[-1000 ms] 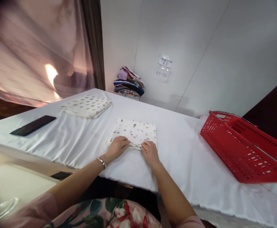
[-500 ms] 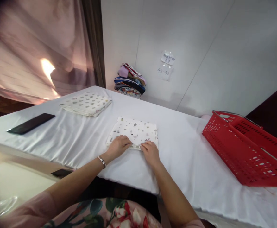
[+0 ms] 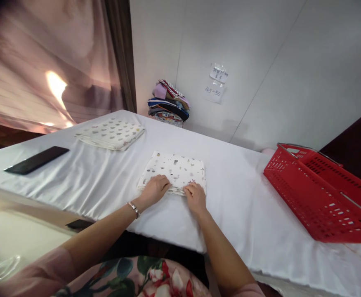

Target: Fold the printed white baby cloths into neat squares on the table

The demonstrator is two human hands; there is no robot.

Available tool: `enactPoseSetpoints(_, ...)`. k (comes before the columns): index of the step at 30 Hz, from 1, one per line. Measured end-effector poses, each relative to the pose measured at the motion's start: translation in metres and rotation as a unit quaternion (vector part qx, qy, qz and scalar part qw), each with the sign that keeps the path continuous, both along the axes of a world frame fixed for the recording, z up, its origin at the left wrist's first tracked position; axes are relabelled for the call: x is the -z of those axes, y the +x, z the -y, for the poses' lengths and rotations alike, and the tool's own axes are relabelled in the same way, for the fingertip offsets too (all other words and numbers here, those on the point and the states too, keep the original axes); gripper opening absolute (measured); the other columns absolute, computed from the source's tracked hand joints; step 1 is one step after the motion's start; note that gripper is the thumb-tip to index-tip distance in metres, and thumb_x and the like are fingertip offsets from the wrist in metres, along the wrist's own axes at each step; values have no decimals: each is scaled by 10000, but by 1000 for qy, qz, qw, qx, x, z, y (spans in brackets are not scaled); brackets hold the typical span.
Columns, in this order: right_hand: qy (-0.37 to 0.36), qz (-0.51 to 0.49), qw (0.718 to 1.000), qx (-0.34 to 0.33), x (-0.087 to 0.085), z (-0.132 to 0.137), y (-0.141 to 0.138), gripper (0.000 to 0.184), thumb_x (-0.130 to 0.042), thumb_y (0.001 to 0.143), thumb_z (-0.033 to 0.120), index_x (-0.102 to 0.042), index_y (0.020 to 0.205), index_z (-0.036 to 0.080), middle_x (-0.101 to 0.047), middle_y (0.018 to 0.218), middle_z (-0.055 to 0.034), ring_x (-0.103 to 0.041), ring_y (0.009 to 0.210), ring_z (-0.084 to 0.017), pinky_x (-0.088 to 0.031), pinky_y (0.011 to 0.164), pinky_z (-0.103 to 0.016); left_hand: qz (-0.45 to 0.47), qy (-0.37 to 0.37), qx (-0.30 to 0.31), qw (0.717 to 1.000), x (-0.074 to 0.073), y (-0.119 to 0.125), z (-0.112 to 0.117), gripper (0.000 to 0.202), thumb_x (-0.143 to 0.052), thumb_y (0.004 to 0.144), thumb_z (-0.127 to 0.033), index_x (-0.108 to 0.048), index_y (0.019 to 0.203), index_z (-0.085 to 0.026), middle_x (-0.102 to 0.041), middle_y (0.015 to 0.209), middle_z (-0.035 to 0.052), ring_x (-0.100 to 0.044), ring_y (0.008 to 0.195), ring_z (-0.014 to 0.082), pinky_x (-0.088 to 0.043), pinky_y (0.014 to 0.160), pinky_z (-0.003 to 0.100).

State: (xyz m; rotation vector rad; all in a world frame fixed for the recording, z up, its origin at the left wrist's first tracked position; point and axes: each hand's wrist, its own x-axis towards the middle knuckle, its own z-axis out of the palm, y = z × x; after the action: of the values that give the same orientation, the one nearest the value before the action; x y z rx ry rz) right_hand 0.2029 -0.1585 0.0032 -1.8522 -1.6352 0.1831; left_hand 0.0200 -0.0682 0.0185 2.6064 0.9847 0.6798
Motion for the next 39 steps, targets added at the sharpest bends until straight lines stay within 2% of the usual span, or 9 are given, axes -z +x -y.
enactPoseSetpoints(5, 8, 2, 1000, 3, 2, 1, 0, 312, -400, 893, 355, -679, 815, 242, -637, 868, -33, -545, 874, -194, -398, 815, -328, 3, 7, 38, 999, -1, -2, -1, 175, -530, 861, -325, -638, 843, -188, -608, 855, 33, -523, 855, 187, -382, 773, 332)
enactPoseSetpoints(11, 62, 7, 998, -19, 7, 3, -1, 281, -419, 904, 327, -642, 769, 220, -618, 819, -30, -531, 818, -180, -394, 776, -306, -26, 12, 49, 998, -4, 1, -4, 199, -507, 876, -280, -640, 764, -183, -599, 803, 30, -519, 813, 177, -376, 734, 316)
enactPoseSetpoints(18, 83, 34, 995, -54, 10, 10, -2, 211, -459, 896, 274, -661, 922, 217, -614, 885, -41, -526, 854, -182, -398, 791, -325, -14, 83, 58, 995, 5, -7, 6, 257, -417, 923, -263, -596, 766, -166, -572, 843, 46, -481, 816, 179, -369, 740, 326)
enactPoseSetpoints(25, 66, 17, 996, -65, -10, 3, -5, 237, -431, 896, 260, -662, 873, 217, -625, 884, -43, -546, 873, -188, -440, 804, -337, -31, 106, 72, 991, 11, -13, 10, 226, -425, 918, -218, -618, 805, -186, -573, 855, 36, -470, 824, 170, -362, 745, 314)
enactPoseSetpoints(30, 31, 97, 987, -125, -14, -18, -18, 336, -396, 896, 264, -584, 1168, 203, -539, 1268, -77, -453, 1192, -220, -361, 1002, -405, -1, 83, 68, 994, 6, -16, 14, 234, -430, 916, -267, -628, 818, -189, -589, 844, 30, -493, 817, 165, -388, 754, 311)
enactPoseSetpoints(33, -43, 186, 969, -155, 0, -20, -27, 469, -439, 869, 267, -444, 1334, 206, -393, 1423, -62, -303, 1326, -254, -228, 1083, -488, 42, 44, 36, 997, -1, -19, 7, 306, -393, 922, -259, -622, 736, -179, -593, 763, 29, -523, 764, 146, -416, 749, 296)
enactPoseSetpoints(35, -65, 222, 961, -151, 8, -18, -30, 542, -458, 859, 277, -366, 1388, 201, -313, 1466, -55, -234, 1360, -256, -165, 1105, -498, 59, 40, -6, 997, -5, -22, -3, 294, -385, 911, -238, -631, 759, -182, -617, 803, 41, -548, 804, 152, -429, 777, 306)
enactPoseSetpoints(37, -77, 236, 958, -144, 12, -15, -32, 565, -451, 864, 287, -329, 1408, 200, -265, 1483, -50, -196, 1375, -245, -144, 1115, -482, 51, 57, -53, 996, -3, -24, -15, 229, -426, 887, -256, -644, 911, -190, -635, 1011, 69, -542, 994, 193, -416, 879, 354)
enactPoseSetpoints(39, -94, 229, 958, -147, 11, -12, -33, 570, -441, 873, 319, -317, 1415, 194, -241, 1491, -50, -173, 1381, -239, -131, 1121, -469, 13, 65, -103, 992, 3, -26, -23, 289, -474, 860, -307, -602, 1093, -194, -558, 1242, 94, -442, 1197, 251, -355, 985, 429)
